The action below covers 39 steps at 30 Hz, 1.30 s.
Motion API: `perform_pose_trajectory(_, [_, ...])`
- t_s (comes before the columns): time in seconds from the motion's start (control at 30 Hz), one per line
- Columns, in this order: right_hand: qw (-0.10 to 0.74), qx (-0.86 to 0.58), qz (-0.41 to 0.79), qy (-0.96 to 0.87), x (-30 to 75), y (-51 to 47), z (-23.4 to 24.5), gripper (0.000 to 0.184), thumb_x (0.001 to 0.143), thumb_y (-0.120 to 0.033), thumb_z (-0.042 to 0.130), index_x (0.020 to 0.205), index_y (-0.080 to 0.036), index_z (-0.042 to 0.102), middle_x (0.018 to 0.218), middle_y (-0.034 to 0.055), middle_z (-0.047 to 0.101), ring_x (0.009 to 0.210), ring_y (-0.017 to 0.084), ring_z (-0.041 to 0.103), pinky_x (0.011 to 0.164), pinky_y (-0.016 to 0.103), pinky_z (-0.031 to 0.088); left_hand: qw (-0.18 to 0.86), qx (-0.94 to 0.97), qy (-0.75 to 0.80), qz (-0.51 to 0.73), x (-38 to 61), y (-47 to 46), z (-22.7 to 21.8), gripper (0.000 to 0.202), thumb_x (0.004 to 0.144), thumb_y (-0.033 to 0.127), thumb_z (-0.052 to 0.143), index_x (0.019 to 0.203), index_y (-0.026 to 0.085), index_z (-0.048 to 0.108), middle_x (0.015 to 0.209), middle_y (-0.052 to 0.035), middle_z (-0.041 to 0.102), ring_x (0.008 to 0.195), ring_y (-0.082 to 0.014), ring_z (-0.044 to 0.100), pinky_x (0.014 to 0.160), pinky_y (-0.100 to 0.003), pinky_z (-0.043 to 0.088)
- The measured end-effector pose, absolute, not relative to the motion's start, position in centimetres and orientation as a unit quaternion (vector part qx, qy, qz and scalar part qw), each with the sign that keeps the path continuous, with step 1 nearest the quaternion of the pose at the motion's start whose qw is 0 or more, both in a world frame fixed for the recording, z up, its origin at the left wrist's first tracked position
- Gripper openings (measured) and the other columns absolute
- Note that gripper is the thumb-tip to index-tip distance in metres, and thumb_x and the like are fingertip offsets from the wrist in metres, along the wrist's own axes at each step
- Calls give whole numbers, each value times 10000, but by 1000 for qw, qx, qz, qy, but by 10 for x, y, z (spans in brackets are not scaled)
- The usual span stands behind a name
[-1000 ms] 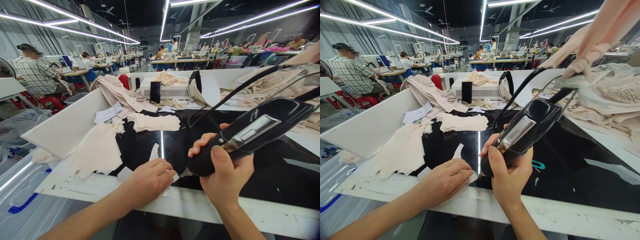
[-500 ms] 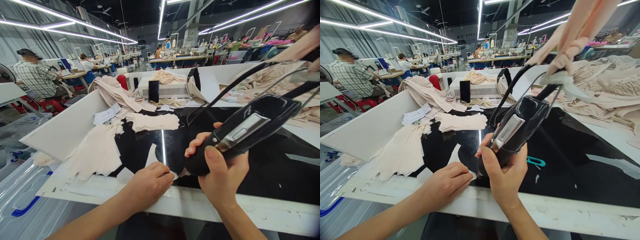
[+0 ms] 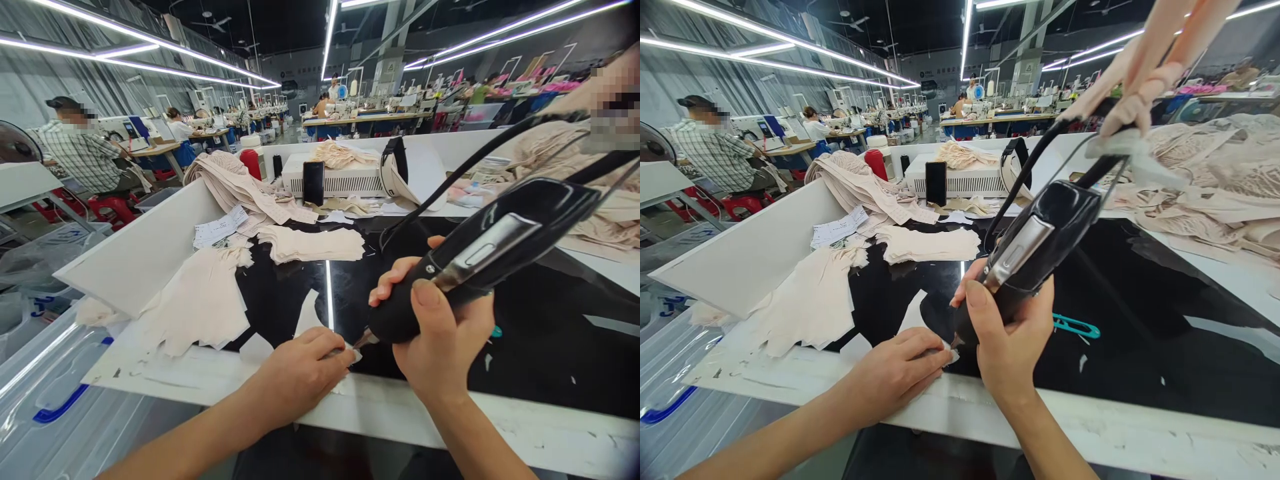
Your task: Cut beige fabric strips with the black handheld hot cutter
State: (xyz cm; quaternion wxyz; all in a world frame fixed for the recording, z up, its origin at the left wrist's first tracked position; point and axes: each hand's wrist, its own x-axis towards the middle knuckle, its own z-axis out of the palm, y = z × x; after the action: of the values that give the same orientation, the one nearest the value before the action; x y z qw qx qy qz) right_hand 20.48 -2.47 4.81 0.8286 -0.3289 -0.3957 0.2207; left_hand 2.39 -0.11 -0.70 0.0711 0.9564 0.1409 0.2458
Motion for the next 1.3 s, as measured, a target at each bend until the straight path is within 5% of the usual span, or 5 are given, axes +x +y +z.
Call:
perform_pose_trajectory(0.67, [810, -337, 227, -423, 201, -20, 43, 275, 954, -325, 845, 1115, -276, 627, 892, -55, 706, 668, 134, 668, 613, 294, 606, 66, 952, 143, 262, 26, -3, -9, 231, 1134, 190, 519, 1279, 125, 686, 1129, -96, 732, 1069, -226, 711, 948, -339, 660])
perform_pose_trajectory(1.03, [809, -346, 204, -428, 208, -18, 41, 359, 910, -376, 881, 1167, -277, 651, 857, -44, 715, 659, 162, 653, 580, 308, 572, 68, 959, 149, 230, 4, 35, 9, 308, 1185, 273, 434, 1170, 135, 708, 1150, -109, 739, 1117, -223, 710, 1017, -355, 619])
perform_pose_trajectory(1.3, [824, -345, 215, -394, 209, -20, 46, 501, 827, -367, 932, 1238, -262, 666, 817, -39, 716, 625, 170, 654, 534, 304, 588, 103, 959, 160, 211, -8, 44, 3, 287, 1178, 285, 469, 1256, 158, 714, 1219, -109, 734, 1130, -225, 713, 986, -345, 622])
